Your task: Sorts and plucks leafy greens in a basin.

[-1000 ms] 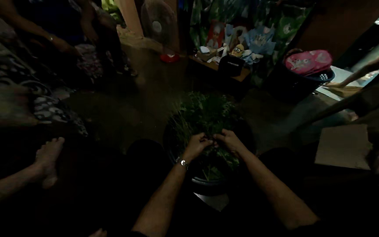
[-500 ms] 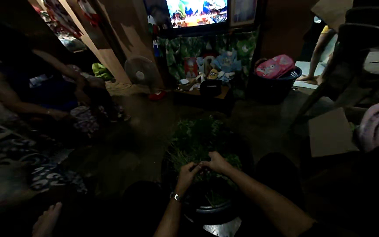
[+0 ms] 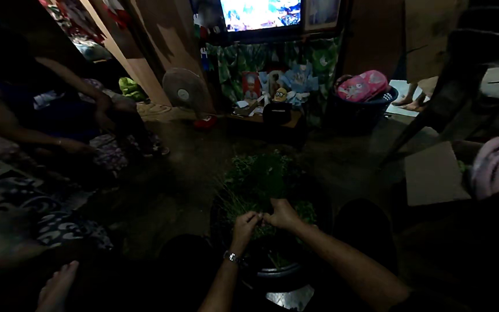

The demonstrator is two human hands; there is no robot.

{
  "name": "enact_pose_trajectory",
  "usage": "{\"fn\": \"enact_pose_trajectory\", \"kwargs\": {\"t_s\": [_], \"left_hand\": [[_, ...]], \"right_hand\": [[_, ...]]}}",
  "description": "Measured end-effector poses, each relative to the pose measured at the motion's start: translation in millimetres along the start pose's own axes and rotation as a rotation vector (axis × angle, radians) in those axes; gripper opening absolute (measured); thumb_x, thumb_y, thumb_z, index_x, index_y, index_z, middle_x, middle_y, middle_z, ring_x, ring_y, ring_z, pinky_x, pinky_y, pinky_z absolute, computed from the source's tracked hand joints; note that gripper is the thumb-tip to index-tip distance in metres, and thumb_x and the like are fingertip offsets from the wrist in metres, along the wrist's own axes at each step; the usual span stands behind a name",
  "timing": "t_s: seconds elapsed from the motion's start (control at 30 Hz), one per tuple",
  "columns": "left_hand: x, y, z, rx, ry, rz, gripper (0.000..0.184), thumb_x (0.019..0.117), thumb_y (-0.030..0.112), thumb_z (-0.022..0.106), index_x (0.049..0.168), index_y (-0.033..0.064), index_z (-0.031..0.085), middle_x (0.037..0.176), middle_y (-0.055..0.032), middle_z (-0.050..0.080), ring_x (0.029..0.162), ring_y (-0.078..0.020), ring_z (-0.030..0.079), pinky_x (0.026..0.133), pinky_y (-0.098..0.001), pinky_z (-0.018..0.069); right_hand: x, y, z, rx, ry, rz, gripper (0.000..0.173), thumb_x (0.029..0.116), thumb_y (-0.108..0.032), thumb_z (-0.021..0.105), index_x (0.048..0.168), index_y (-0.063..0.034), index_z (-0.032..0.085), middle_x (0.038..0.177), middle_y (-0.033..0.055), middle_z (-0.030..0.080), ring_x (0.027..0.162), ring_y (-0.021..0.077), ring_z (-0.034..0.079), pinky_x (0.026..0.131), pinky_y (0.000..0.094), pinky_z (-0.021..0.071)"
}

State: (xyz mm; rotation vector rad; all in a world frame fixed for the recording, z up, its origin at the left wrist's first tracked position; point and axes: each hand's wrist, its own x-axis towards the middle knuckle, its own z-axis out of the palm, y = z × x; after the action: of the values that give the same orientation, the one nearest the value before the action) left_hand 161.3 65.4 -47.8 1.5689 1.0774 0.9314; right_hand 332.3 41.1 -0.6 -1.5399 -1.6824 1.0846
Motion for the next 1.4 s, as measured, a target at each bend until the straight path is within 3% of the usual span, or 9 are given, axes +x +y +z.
{"fn": "enact_pose_trajectory", "kwargs": {"t_s": [0.47,0.63,0.73,0.83,0.93,1.07,1.17,1.27,1.4], "left_hand": [[3,3,-5,-0.079,0.080,-0.127,0.021,0.1021,0.010,0.055,0.087,0.0009,0.067,0.073,0.0026,0.062,0.068,-0.0038,0.058,0.069,-0.0216,0.0499],[8,9,-20,0.026,0.146,-0.148,0.023,0.1044,0.013,0.054,0.095,-0.0029,0.068,0.080,-0.0009,0.062,0.071,-0.0039,0.056,0.070,-0.0222,0.0488],[6,12,-25,0.162,0.042,-0.158,0.028,0.1060,0.021,0.056,0.110,-0.0033,0.070,0.097,-0.0086,0.068,0.085,-0.0088,0.060,0.083,-0.0291,0.0499],[7,14,-23,0.230,-0.078,-0.184,0.030,0.1064,0.022,0.056,0.117,-0.0018,0.070,0.112,-0.0145,0.070,0.102,-0.0160,0.063,0.096,-0.0368,0.0494],[7,11,-21,0.257,-0.148,-0.189,0.025,0.1062,0.018,0.056,0.113,-0.0005,0.071,0.107,-0.0111,0.070,0.094,-0.0127,0.062,0.090,-0.0341,0.0500],[5,8,-18,0.290,-0.218,-0.169,0.022,0.1050,0.017,0.058,0.107,-0.0005,0.072,0.099,-0.0087,0.068,0.086,-0.0095,0.058,0.083,-0.0309,0.0484],[5,6,-18,0.280,-0.251,-0.113,0.021,0.1035,0.015,0.060,0.105,-0.0017,0.072,0.100,-0.0088,0.069,0.088,-0.0098,0.060,0.085,-0.0314,0.0500],[3,5,-18,0.268,-0.248,-0.091,0.017,0.1022,0.012,0.061,0.099,-0.0008,0.071,0.090,-0.0049,0.065,0.079,-0.0067,0.056,0.076,-0.0272,0.0475],[2,8,-19,0.263,-0.235,-0.076,0.016,0.1021,0.010,0.060,0.095,0.0000,0.071,0.090,-0.0047,0.066,0.078,-0.0073,0.056,0.074,-0.0276,0.0475]], "right_hand": [[-1,-3,4,-0.069,0.076,-0.036,0.024,0.0946,-0.010,0.068,0.115,0.0036,0.068,0.103,0.0196,0.070,0.090,0.0260,0.068,0.083,0.0423,0.0566],[-2,-7,-13,-0.039,0.211,-0.101,0.020,0.0940,-0.006,0.066,0.110,0.0057,0.069,0.099,0.0180,0.069,0.084,0.0204,0.066,0.078,0.0367,0.0553],[2,5,-31,-0.172,0.232,-0.131,0.025,0.0989,-0.014,0.066,0.116,0.0045,0.069,0.109,0.0207,0.070,0.096,0.0251,0.068,0.088,0.0392,0.0547],[11,29,-36,-0.368,0.303,-0.313,0.034,0.0999,-0.017,0.065,0.128,0.0031,0.066,0.131,0.0269,0.061,0.126,0.0466,0.055,0.106,0.0584,0.0448],[13,33,-31,-0.428,0.262,-0.442,0.038,0.0989,-0.017,0.064,0.135,-0.0033,0.064,0.145,0.0209,0.056,0.141,0.0493,0.040,0.113,0.0667,0.0317],[12,29,-18,-0.505,0.060,-0.520,0.041,0.0972,-0.016,0.067,0.138,-0.0084,0.064,0.149,0.0139,0.055,0.147,0.0462,0.034,0.117,0.0701,0.0213],[14,29,-13,-0.509,-0.097,-0.511,0.033,0.0980,-0.013,0.067,0.131,-0.0070,0.068,0.133,0.0152,0.066,0.138,0.0408,0.049,0.116,0.0651,0.0280],[12,28,-9,-0.409,-0.159,-0.442,0.017,0.0997,-0.007,0.064,0.112,-0.0016,0.075,0.111,0.0162,0.072,0.107,0.0313,0.069,0.101,0.0494,0.0519],[10,21,-10,-0.299,-0.079,-0.319,0.016,0.1004,-0.003,0.060,0.111,0.0033,0.071,0.111,0.0198,0.071,0.102,0.0323,0.070,0.096,0.0486,0.0551]]}}
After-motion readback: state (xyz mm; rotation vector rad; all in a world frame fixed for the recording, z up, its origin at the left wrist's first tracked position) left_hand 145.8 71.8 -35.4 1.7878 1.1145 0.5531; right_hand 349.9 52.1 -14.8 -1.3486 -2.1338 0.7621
